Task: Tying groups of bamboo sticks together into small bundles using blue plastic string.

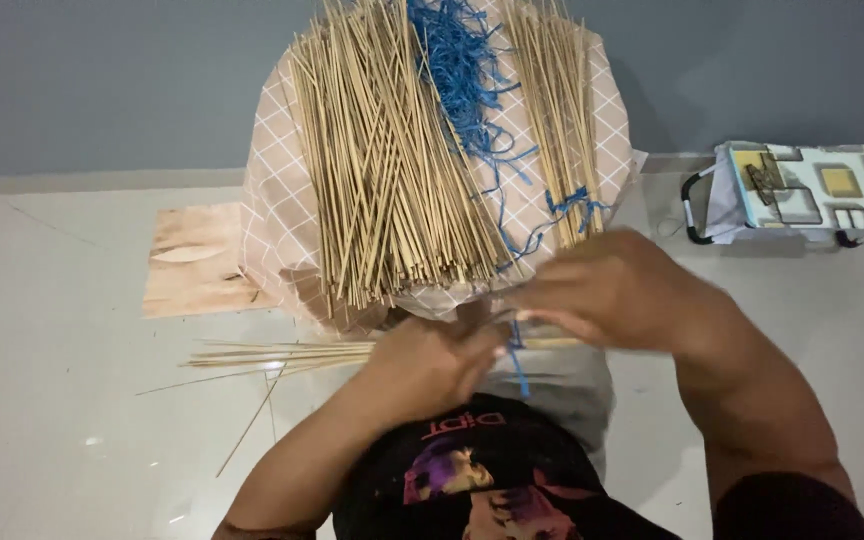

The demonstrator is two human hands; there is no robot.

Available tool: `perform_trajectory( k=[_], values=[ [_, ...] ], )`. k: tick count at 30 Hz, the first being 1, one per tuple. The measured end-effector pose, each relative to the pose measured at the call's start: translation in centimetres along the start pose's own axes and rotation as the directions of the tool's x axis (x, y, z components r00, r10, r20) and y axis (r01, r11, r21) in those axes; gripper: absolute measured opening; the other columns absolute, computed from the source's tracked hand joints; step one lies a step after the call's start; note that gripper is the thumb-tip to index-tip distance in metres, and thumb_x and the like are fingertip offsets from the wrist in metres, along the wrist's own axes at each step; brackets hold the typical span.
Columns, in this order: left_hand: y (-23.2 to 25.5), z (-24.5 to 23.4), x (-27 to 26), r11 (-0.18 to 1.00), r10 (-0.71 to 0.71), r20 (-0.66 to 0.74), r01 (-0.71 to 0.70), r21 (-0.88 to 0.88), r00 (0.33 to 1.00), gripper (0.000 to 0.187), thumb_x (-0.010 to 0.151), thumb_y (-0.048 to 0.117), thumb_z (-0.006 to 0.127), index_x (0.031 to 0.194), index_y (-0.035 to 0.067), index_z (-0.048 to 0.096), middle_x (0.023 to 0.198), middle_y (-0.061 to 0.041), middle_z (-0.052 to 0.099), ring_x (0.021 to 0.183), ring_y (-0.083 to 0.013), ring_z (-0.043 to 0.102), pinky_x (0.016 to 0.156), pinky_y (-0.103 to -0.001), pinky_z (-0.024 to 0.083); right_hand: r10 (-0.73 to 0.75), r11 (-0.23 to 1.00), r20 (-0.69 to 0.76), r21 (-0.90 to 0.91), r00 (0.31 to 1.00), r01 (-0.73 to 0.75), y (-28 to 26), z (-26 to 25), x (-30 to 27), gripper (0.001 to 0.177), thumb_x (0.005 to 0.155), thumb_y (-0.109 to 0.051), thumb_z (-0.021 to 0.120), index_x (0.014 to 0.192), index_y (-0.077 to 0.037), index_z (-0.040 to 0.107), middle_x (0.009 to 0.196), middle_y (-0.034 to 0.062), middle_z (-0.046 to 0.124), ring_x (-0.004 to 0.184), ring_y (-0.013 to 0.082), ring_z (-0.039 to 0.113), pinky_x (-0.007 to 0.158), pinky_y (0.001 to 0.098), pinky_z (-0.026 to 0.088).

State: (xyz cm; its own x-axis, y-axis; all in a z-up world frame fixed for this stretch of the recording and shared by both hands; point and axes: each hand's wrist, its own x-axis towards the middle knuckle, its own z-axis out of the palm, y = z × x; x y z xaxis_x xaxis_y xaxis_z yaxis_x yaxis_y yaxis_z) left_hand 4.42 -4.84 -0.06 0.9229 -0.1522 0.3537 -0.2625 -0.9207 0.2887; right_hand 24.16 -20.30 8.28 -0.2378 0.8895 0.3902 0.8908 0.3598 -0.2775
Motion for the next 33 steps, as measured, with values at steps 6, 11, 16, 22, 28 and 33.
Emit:
perform_trajectory(
  k=[6, 11, 16, 22, 28, 33],
  values=[
    [0.9, -2.3, -1.1, 0.970, -0.159, -0.144, 0.181, 0.160, 0.977, 0.034, 0.098, 0.027, 0.052, 0.128, 0.016, 0.064, 0.084, -0.020, 0.074, 0.057, -0.0384, 0.074, 0.046, -0.049, 0.058, 0.181, 0.618, -0.122, 0.786, 0.976, -0.017, 9.8, 12.7, -1.9, 0.017, 0.080, 0.000, 0.081, 0.097, 0.000, 0.082, 0.074, 0.0138, 0.079, 0.058, 0.0174, 0.067, 0.053, 0.0346, 0.053],
    [-0.8, -1.5, -1.7, 0.918, -0.373, -0.183, 0.390, 0.071, 0.910, 0.031, 0.099, 0.031, 0.051, 0.126, 0.022, 0.063, 0.080, -0.017, 0.075, 0.061, -0.0452, 0.071, 0.055, -0.056, 0.055, 0.096, 0.994, -0.477, 0.002, 0.874, -0.108, 0.2, 14.3, -0.9, 0.018, 0.088, -0.008, 0.067, 0.102, -0.008, 0.079, 0.079, 0.0117, 0.071, 0.066, 0.0315, 0.070, 0.059, 0.0419, 0.055],
    [-0.1, -1.7, -1.2, 0.931, -0.365, -0.014, 0.365, 0.012, 0.931, 0.035, 0.098, 0.031, 0.048, 0.127, 0.023, 0.065, 0.089, -0.022, 0.077, 0.069, -0.0513, 0.073, 0.061, -0.062, 0.054, -0.194, 0.812, -0.426, -0.575, 0.884, -0.099, -2.3, 11.6, -1.6, 0.024, 0.101, -0.017, 0.054, 0.088, -0.012, 0.073, 0.089, 0.0041, 0.062, 0.077, 0.0224, 0.059, 0.070, 0.0371, 0.050],
    [1.3, -1.3, 0.3, 0.970, -0.063, -0.341, 0.139, 0.202, 0.938, 0.025, 0.088, 0.011, 0.068, 0.110, 0.013, 0.079, 0.087, -0.014, 0.075, 0.071, -0.0392, 0.074, 0.065, -0.044, 0.057, 0.017, 1.000, -0.389, 0.014, 0.921, -0.013, -0.8, 10.4, -2.5, 0.014, 0.092, -0.007, 0.062, 0.095, -0.009, 0.075, 0.146, 0.0246, 0.056, 0.123, 0.0464, 0.061, 0.092, 0.0525, 0.056],
    [2.5, 0.2, -0.6, 0.871, 0.025, -0.425, 0.189, 0.453, 0.905, 0.030, 0.093, 0.020, 0.065, 0.119, 0.011, 0.076, 0.117, -0.004, 0.057, 0.100, -0.0206, 0.048, 0.086, -0.038, 0.031, 0.397, 0.766, -0.308, 0.630, 0.865, -0.127, -1.9, 13.3, -3.7, 0.004, 0.084, 0.005, 0.065, 0.086, 0.006, 0.069, 0.139, 0.0212, 0.057, 0.116, 0.0307, 0.069, 0.099, 0.0365, 0.057],
    [0.8, 3.4, 1.2, 0.999, -0.033, -0.614, 0.029, -0.017, 0.788, 0.008, 0.090, 0.004, 0.076, 0.091, 0.011, 0.079, 0.083, -0.006, 0.068, 0.077, -0.0285, 0.068, 0.072, -0.038, 0.052, 0.520, 0.782, -0.572, 0.618, 0.634, -0.084, -1.7, 16.1, -4.6, 0.015, 0.091, -0.008, 0.072, 0.080, 0.001, 0.076, 0.101, 0.0186, 0.074, 0.083, 0.0251, 0.073, 0.073, 0.0415, 0.060]
  ],
)
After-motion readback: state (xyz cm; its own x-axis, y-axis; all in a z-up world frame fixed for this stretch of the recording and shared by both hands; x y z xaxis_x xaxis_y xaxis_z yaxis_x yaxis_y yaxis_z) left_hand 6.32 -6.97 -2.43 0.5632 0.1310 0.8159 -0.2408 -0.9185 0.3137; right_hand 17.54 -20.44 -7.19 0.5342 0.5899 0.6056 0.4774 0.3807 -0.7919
